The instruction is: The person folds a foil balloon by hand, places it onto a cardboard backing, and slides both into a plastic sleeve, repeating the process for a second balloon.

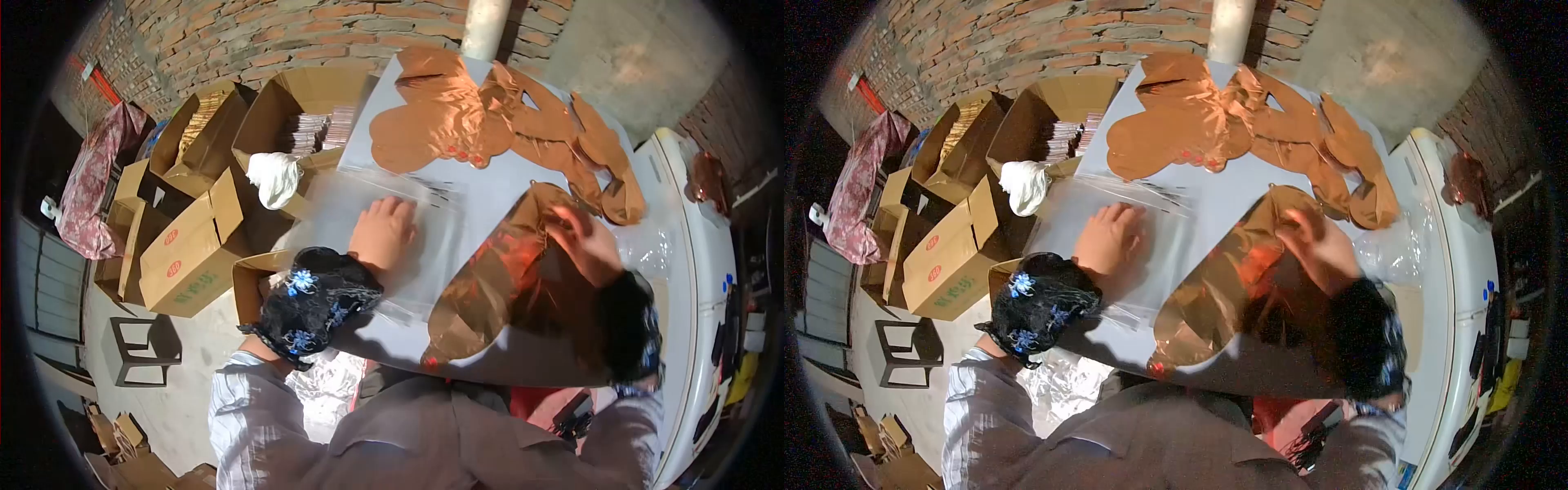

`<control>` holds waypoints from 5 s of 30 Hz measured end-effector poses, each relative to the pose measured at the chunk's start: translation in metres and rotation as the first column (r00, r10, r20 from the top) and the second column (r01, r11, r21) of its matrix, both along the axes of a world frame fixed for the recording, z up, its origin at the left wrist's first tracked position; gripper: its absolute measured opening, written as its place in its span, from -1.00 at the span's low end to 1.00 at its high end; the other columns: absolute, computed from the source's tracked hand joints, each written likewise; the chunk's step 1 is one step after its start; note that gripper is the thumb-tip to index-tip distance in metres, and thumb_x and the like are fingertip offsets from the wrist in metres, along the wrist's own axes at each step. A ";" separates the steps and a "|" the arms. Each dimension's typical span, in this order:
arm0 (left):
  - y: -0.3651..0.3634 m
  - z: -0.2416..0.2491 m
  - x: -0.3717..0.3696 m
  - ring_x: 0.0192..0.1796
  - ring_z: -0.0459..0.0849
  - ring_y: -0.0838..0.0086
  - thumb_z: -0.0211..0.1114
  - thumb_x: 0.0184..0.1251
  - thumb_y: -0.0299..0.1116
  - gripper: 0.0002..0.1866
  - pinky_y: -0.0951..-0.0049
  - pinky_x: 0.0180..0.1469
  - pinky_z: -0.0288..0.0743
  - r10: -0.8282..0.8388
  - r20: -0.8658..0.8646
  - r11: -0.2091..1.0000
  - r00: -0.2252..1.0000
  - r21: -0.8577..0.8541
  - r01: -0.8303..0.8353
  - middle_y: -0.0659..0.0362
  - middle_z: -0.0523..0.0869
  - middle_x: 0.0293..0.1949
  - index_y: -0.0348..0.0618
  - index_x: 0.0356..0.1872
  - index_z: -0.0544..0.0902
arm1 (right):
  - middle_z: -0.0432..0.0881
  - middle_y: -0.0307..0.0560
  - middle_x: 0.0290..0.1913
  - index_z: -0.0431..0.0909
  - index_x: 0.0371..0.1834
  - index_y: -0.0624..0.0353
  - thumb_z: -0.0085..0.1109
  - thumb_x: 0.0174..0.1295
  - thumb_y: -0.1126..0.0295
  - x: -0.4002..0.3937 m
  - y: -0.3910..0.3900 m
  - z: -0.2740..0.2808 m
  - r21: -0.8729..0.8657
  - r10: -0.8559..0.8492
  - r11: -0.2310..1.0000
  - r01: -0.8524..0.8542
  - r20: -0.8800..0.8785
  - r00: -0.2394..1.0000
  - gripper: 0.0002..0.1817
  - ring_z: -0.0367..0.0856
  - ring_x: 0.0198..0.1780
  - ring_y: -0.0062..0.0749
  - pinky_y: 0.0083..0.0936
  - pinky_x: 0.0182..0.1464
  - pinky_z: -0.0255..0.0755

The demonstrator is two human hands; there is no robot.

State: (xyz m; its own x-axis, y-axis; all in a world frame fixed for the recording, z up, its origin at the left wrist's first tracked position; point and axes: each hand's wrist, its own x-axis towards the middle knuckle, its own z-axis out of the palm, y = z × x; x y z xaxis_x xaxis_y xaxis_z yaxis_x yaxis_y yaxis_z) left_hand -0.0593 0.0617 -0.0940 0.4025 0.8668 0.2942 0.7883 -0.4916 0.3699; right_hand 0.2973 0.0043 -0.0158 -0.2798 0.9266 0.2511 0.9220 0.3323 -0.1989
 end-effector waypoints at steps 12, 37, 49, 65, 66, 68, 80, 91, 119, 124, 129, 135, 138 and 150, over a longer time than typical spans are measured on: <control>-0.013 0.005 -0.004 0.19 0.49 0.28 0.27 0.25 -0.31 -0.66 0.20 0.10 0.42 0.066 -0.048 0.998 0.997 -0.015 -0.067 0.18 0.55 0.09 -0.04 0.07 0.58 | 0.61 0.03 0.01 0.55 0.10 0.15 0.26 0.24 0.18 -0.169 0.249 -0.091 0.154 0.379 0.922 -0.354 -0.183 0.907 -0.58 0.52 0.11 -0.01 -0.21 0.15 0.41; 0.132 -0.012 -0.001 0.13 0.46 -0.05 0.33 0.17 -0.27 -0.57 0.07 0.17 0.43 0.497 0.098 0.868 0.862 -0.068 -0.492 -0.10 0.50 0.06 -0.13 0.08 0.58 | 0.59 0.02 -0.41 0.61 -0.17 0.19 0.32 0.20 0.19 -0.150 0.232 -0.072 0.006 0.171 0.984 -0.176 -0.281 0.944 -0.70 0.60 -0.30 -0.05 -0.26 -0.19 0.48; 0.130 -0.020 -0.006 0.18 0.46 0.14 0.32 0.17 -0.26 -0.67 0.01 0.13 0.35 0.453 -0.073 0.891 0.888 0.016 -0.454 0.10 0.57 0.03 0.05 0.00 0.67 | 0.63 -0.16 -0.08 0.64 -0.16 0.06 0.24 0.24 0.22 -0.154 0.220 -0.089 0.210 0.541 0.829 -0.518 -0.074 0.837 -0.79 0.59 -0.02 -0.13 -0.25 0.05 0.48; 0.126 0.032 -0.011 -0.30 0.72 0.29 0.20 0.45 -0.05 -0.56 0.30 -0.20 0.71 0.712 0.697 0.543 0.086 -0.624 0.562 0.00 0.71 -0.35 -0.35 -0.24 0.53 | 0.58 -0.10 -0.37 0.57 -0.29 0.23 0.18 0.32 0.27 -0.157 0.195 -0.047 -0.060 0.203 0.962 -0.268 -0.503 0.840 -0.78 0.54 -0.31 -0.35 -0.43 -0.22 0.41; 0.113 0.053 -0.001 -0.21 0.75 0.30 0.21 0.44 -0.03 -0.57 0.23 -0.14 0.74 0.739 0.671 0.546 0.065 -0.652 0.526 0.00 0.72 -0.27 -0.30 -0.19 0.55 | 0.56 -0.14 -0.39 0.56 -0.29 0.24 0.19 0.33 0.27 -0.155 0.191 -0.046 0.047 0.306 0.947 -0.318 -0.429 0.850 -0.77 0.51 -0.36 -0.43 -0.48 -0.26 0.39; 0.121 0.043 0.006 -0.20 0.75 0.30 0.18 0.46 -0.10 -0.64 0.23 -0.15 0.74 0.699 0.703 0.549 0.128 -0.643 0.534 0.01 0.72 -0.24 -0.28 -0.17 0.55 | 0.62 -0.06 -0.19 0.58 -0.17 0.19 0.20 0.30 0.21 -0.148 0.186 -0.048 0.077 0.387 0.920 -0.384 -0.329 0.862 -0.74 0.55 -0.12 -0.19 -0.32 -0.06 0.41; 0.099 0.047 0.022 -0.16 0.76 0.39 0.10 0.46 -0.39 -0.81 0.46 -0.21 0.74 0.714 0.675 0.469 0.184 -0.657 0.591 0.08 0.72 -0.14 -0.25 -0.04 0.56 | 0.62 0.06 0.10 0.50 0.15 0.18 0.15 0.15 0.50 -0.129 0.143 -0.041 0.162 0.312 0.942 -0.295 -0.097 0.945 -0.57 0.57 0.17 -0.04 -0.29 0.27 0.43; 0.114 0.002 0.065 -0.46 0.59 0.51 0.24 0.37 -0.37 -0.87 0.57 -0.57 0.43 0.658 0.686 0.420 0.309 -0.675 0.607 0.24 0.69 -0.33 -0.14 -0.14 0.62 | 0.63 -0.04 0.11 0.56 0.05 0.13 0.20 0.16 0.41 -0.094 -0.055 0.041 0.231 0.420 0.859 -0.457 0.193 0.887 -0.65 0.63 0.18 -0.22 -0.27 0.23 0.52; 0.049 -0.048 0.092 -0.01 0.64 -0.08 0.19 0.22 -0.52 -0.72 0.13 0.01 0.52 -0.067 0.477 0.985 0.877 -0.108 0.134 -0.15 0.70 -0.11 -0.06 -0.07 0.69 | 0.63 -0.12 0.12 0.58 0.03 0.11 0.20 0.20 0.35 -0.104 -0.244 -0.029 0.229 0.358 0.920 -0.319 -0.153 0.921 -0.68 0.60 0.19 -0.27 -0.36 0.27 0.50; 0.045 -0.023 0.116 0.00 0.67 0.02 0.38 0.11 0.26 -0.28 0.14 0.08 0.53 0.137 0.095 0.977 0.986 -0.179 -0.119 -0.12 0.71 -0.10 -0.28 -0.04 0.67 | 0.65 -0.11 0.11 0.63 0.02 0.11 0.14 0.23 0.34 -0.114 -0.245 -0.041 0.152 0.293 0.951 -0.269 -0.160 0.943 -0.69 0.60 0.20 -0.27 -0.36 0.27 0.47; 0.024 -0.007 0.154 0.16 0.46 -0.02 0.33 -0.01 0.38 -0.25 0.04 0.28 0.34 0.337 -0.144 0.930 0.931 -0.107 -0.353 -0.01 0.53 0.11 -0.08 -0.01 0.72 | 0.65 -0.12 0.13 0.64 0.05 0.09 0.14 0.18 0.36 -0.129 -0.243 -0.069 0.161 0.310 0.946 -0.282 -0.187 0.932 -0.65 0.60 0.20 -0.28 -0.37 0.24 0.49; 0.030 -0.009 0.162 0.18 0.49 -0.07 0.19 0.22 0.02 -0.52 0.04 0.27 0.36 0.255 -0.125 0.947 0.959 -0.169 -0.274 -0.11 0.60 0.08 -0.05 0.01 0.72 | 0.55 -0.14 0.29 0.50 0.25 0.07 0.11 0.20 0.36 -0.130 -0.245 -0.101 0.095 0.285 0.958 -0.269 -0.261 0.922 -0.51 0.54 0.28 -0.24 -0.33 0.28 0.45; 0.043 -0.017 0.154 0.14 0.54 -0.11 0.10 0.33 -0.08 -0.57 0.04 0.20 0.44 0.193 -0.160 0.964 0.968 -0.155 -0.218 -0.18 0.62 0.04 -0.16 0.00 0.69 | 0.53 -0.14 0.30 0.48 0.27 0.07 0.10 0.21 0.37 -0.132 -0.241 -0.092 0.120 0.314 0.949 -0.293 -0.239 0.919 -0.50 0.53 0.29 -0.24 -0.32 0.30 0.44; 0.050 -0.017 0.141 -0.11 0.71 -0.03 0.54 0.04 -0.16 -0.16 0.10 -0.06 0.57 0.128 0.238 0.980 0.963 -0.179 -0.086 -0.13 0.73 -0.18 -0.18 0.32 0.28 | 0.58 -0.17 0.24 0.44 0.33 0.04 0.06 0.24 0.36 -0.135 -0.239 -0.085 0.150 0.299 0.948 -0.279 -0.127 0.946 -0.48 0.59 0.22 -0.35 -0.38 0.33 0.43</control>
State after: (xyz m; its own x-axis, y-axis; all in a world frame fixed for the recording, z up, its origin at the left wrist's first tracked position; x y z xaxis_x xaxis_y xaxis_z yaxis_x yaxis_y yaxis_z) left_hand 0.0816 0.1116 -0.1112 0.2372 0.9459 0.2215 0.7067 -0.3245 0.6287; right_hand 0.1627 -0.2352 -0.1009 -0.4818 0.7686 0.4208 0.7462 0.6116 -0.2627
